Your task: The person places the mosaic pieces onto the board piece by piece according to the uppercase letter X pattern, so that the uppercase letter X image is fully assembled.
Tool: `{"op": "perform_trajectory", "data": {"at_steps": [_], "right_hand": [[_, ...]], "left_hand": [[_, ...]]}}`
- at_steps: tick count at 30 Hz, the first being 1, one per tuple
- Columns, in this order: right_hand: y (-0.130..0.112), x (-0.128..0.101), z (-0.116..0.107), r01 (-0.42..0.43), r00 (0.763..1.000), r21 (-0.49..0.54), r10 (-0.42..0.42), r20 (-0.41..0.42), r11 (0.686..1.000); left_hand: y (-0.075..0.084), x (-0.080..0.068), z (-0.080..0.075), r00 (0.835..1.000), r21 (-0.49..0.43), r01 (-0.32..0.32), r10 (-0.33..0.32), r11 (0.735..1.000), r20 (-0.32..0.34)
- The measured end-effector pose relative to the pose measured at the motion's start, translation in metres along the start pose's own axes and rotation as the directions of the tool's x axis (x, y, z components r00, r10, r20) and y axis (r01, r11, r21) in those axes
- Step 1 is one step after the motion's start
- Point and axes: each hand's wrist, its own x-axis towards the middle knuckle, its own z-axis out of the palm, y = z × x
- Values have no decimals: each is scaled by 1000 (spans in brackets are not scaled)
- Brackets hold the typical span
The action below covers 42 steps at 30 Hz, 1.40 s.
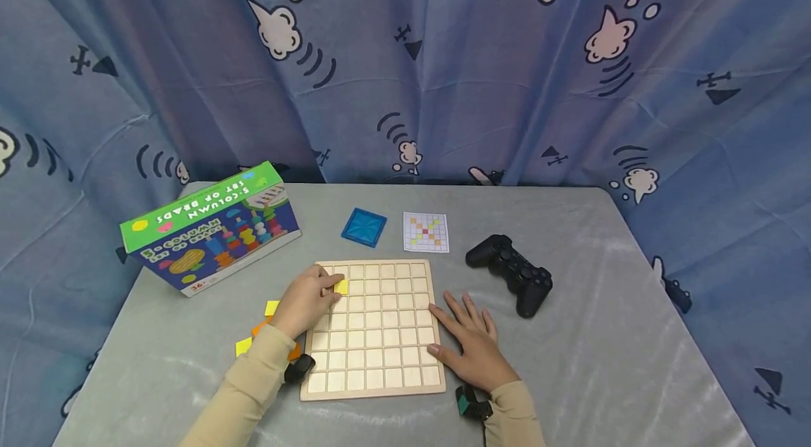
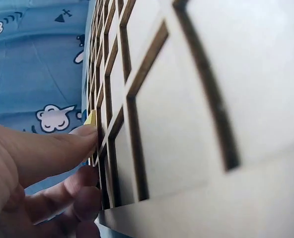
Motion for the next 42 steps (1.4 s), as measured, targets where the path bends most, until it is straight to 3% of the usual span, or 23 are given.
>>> {"op": "perform_trajectory", "data": {"at_steps": [13,17,22,26,29,34,40,42], "right_hand": [[-1,1,0,3,1000,11,-3,-5,1000],[0,2,-1,7,1000,16,-7,-5,1000],[1,2,-1,3,1000,11,-3,-7,1000],[1,1,0,3,1000,-2,-3,-11,1000],[0,0,0,6,1000,-8,-7,-21,1000],[1,-3,2,11,1000,4,-11,-18,1000],[2,-1,2,8,1000,17,-7,-21,1000],[3,0,3,5,1000,16,-5,-24,1000]], "left_hand": [[-2,-1,3,1000,61,-16,15,998,6],[-1,1,0,1000,37,-4,3,999,28],[-1,-9,-20,1000,-82,29,-30,996,-5],[-5,-38,-50,992,-134,75,-88,988,-93],[-14,-66,-68,979,-121,145,-160,982,-126],[-34,-105,-77,942,-53,324,-328,944,-77],[-58,-124,-66,867,-59,498,-497,865,37],[-64,-126,-60,858,-58,514,-512,856,44]]}}
